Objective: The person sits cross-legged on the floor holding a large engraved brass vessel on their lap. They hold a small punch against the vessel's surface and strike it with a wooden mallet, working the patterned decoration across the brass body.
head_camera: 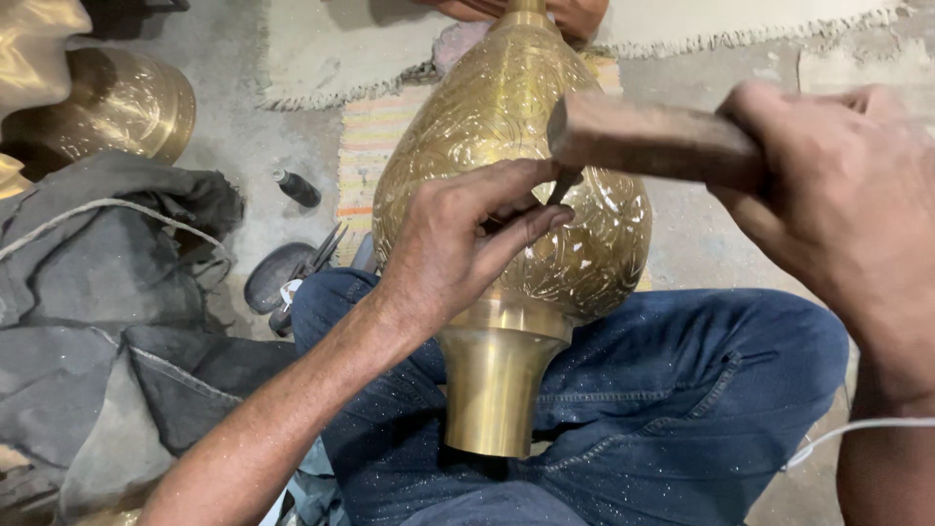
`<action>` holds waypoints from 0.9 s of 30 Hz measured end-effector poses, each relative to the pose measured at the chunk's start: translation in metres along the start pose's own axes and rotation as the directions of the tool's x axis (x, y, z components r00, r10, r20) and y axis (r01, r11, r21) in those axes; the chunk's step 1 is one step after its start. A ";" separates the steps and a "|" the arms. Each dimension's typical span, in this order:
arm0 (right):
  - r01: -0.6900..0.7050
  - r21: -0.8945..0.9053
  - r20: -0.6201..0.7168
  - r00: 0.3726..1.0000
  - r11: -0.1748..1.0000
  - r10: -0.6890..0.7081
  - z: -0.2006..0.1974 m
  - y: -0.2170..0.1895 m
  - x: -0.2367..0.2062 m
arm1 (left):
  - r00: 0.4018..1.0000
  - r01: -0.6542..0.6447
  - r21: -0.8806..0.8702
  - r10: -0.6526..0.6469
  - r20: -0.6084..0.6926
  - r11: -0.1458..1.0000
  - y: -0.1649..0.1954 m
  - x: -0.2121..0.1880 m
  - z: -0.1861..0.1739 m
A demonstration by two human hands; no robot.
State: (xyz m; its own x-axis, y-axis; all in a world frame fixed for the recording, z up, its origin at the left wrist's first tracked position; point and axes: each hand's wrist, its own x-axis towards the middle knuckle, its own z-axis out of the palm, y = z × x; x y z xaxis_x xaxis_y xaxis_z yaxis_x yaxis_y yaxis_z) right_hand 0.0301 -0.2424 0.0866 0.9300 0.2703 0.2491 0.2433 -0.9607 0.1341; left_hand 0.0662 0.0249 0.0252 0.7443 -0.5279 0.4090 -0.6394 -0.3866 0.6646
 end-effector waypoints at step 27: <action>0.080 0.480 -0.226 0.974 0.874 0.035 -0.013 -0.018 -0.008 | 0.989 -0.149 0.006 0.149 0.006 0.989 -0.010 -0.018 0.002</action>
State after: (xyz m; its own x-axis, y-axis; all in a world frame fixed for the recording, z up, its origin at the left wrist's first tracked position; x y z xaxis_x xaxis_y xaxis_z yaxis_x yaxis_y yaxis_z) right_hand 0.0151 -0.2266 0.0947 0.8518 0.2438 0.4636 0.4189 -0.8485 -0.3235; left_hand 0.0594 0.0367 0.0098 0.6393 -0.5846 0.4995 -0.7445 -0.3083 0.5921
